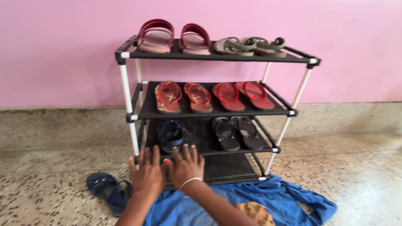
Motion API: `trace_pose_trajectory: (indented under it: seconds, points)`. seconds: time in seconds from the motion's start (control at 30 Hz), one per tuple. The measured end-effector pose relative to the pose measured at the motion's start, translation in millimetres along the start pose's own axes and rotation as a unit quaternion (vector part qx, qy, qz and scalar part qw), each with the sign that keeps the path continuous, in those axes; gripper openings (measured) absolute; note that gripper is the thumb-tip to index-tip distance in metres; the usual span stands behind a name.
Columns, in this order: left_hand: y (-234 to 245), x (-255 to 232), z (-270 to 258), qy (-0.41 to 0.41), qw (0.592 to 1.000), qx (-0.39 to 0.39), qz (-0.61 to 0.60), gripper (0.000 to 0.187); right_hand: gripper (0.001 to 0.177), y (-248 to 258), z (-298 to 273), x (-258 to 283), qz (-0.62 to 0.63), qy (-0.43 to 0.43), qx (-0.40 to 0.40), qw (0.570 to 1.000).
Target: The person wipes a dark blue sandal with a cloth on a blue cloth spread on the floor. The person scrubs the straps and sole, then places the sandal on a shoe rack and picks up another sandal to continue wiping.
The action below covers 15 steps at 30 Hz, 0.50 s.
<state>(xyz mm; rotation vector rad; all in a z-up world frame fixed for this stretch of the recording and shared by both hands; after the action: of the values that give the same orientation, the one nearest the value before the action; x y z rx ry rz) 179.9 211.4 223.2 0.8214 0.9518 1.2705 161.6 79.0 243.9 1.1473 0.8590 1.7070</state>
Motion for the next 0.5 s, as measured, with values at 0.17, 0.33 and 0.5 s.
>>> trace_pose_trajectory:
  seconds: [0.17, 0.33, 0.5]
  points:
    - [-5.2, 31.9, -13.4, 0.029, 0.998, 0.028, 0.058, 0.074, 0.061, -12.9, -16.1, 29.1, 0.033, 0.034, -0.020, 0.999]
    - [-14.0, 75.7, -17.2, 0.046, 0.993, 0.026, 0.103, 0.072, 0.053, -30.1, -24.9, 64.4, 0.029, 0.147, -0.094, 0.984]
    - [-38.9, 120.8, -18.9, 0.087, 0.986, 0.036, 0.137, 0.074, 0.045, -65.9, -21.5, 95.3, 0.070, 0.216, -0.101, 0.969]
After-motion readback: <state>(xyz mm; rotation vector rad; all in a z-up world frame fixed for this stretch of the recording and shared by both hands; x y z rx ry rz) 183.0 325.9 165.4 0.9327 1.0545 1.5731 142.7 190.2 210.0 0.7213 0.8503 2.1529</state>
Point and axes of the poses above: each hand's wrist, its own z-axis towards the middle knuckle, its own y-axis out of the back of the hand, x = y × z, the point moved 3 cm from there along z, towards the middle knuckle, and after that the axes turned 4 degrees about y, right-handed, at the moved point
